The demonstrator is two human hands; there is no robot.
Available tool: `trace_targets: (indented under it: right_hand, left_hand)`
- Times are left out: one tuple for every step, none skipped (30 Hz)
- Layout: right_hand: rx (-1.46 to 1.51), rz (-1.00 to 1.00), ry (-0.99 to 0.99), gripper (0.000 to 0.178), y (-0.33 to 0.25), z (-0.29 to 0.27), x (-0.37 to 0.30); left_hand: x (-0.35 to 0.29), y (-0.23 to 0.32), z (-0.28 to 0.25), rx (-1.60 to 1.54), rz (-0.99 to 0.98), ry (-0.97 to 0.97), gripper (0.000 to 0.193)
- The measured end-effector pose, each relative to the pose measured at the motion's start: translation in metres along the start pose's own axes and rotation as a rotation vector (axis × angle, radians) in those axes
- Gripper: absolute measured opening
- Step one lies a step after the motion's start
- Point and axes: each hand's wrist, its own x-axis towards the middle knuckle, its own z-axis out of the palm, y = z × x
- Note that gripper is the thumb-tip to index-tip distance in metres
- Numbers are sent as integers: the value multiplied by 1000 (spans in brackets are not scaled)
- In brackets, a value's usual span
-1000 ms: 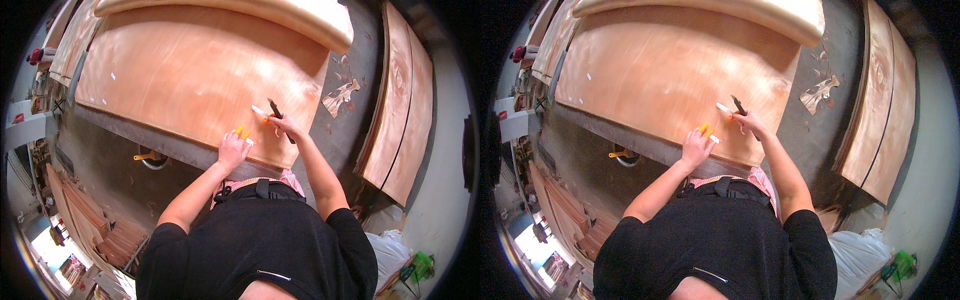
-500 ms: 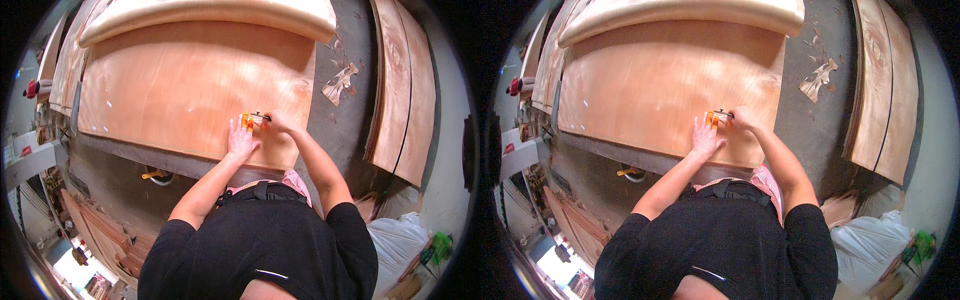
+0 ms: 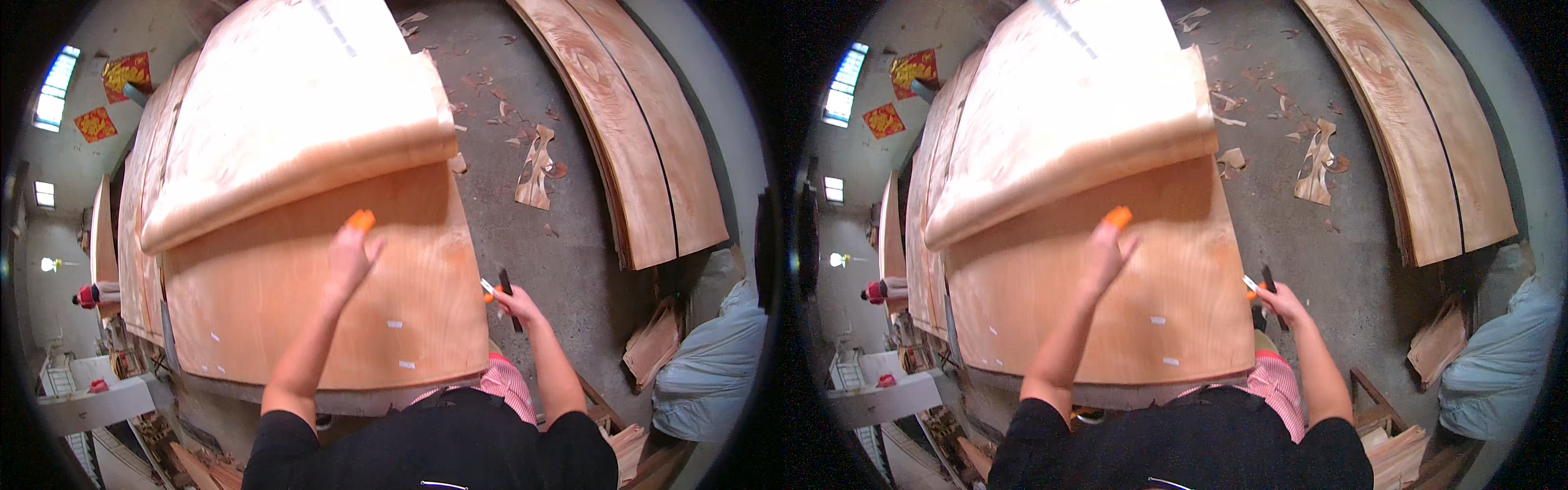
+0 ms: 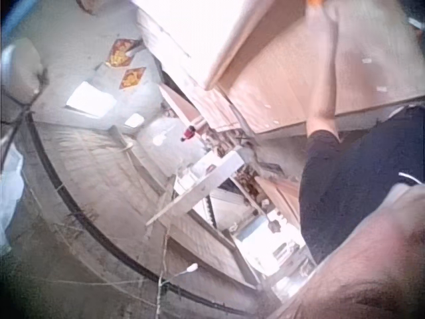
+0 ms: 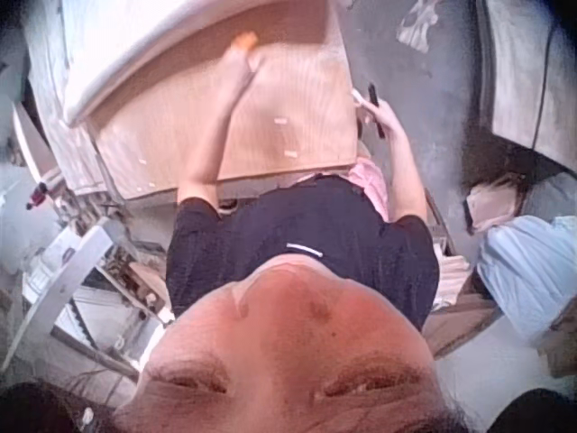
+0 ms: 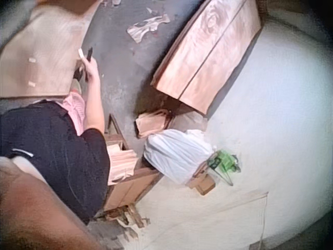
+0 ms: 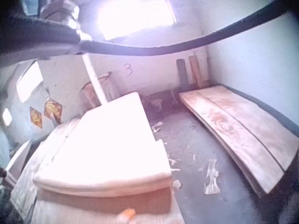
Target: The person uses a utility knife and a straightedge to cut a large sheet of wood veneer on a workbench. They repeatedly align the straightedge, score the veneer, and peel back the cut sections. The person also uses a brush to sweep debris from the work surface.
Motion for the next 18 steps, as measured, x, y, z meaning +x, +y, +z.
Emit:
trace_targets:
  right_hand:
    - [55,25,51,17,9,-8,-7]
    - [127,23,88,18,27,-18,-5]
    - [163,32,150,18,35,-20,-7]
    - [195,46,195,19,44,-23,-6]
    - [247,48,229,19,46,-25,-9]
    - [295,52,260,19,47,-26,-9]
    - [304,52,281,20,46,-28,-7]
    - [304,52,293,19,47,-31,-2]
    - [306,56,303,19,51,-32,2]
    - [305,61,308,19,53,-33,6]
    - [327,43,274,19,52,-33,10]
    - [325,44,299,19,50,-33,13]
    - [341,45,305,19,49,-31,17]
    - [349,46,301,19,44,-27,19]
    - [346,51,293,18,42,-26,21]
    - [343,54,286,17,41,-25,24]
    - [339,56,278,17,39,-24,27]
    - [328,54,270,17,36,-23,29]
  left_hand:
    - [46,1,-4,83,-91,-45,56]
    - [83,-7,-2,159,-69,-22,71]
    - [110,-16,3,236,-73,-58,85]
    - [130,-31,12,318,-61,-95,93]
    - [149,-31,19,374,-80,-156,96]
    - [162,-32,24,432,-103,-218,99]
    - [169,-37,28,428,-108,-268,99]
    - [173,-44,35,423,-112,-323,98]
    - [173,-50,42,421,-117,-384,98]
    - [167,-54,50,408,-87,-336,95]
    - [153,-60,57,395,-60,-295,93]
    - [143,-55,57,374,-29,-247,90]
    - [128,-48,55,440,17,-240,87]
    - [109,-45,53,429,20,-235,86]
    - [89,-38,51,381,56,-195,86]
    - [70,-29,49,333,92,-152,86]
    - [55,-13,41,292,79,-216,84]
    - [42,1,30,253,65,-277,82]
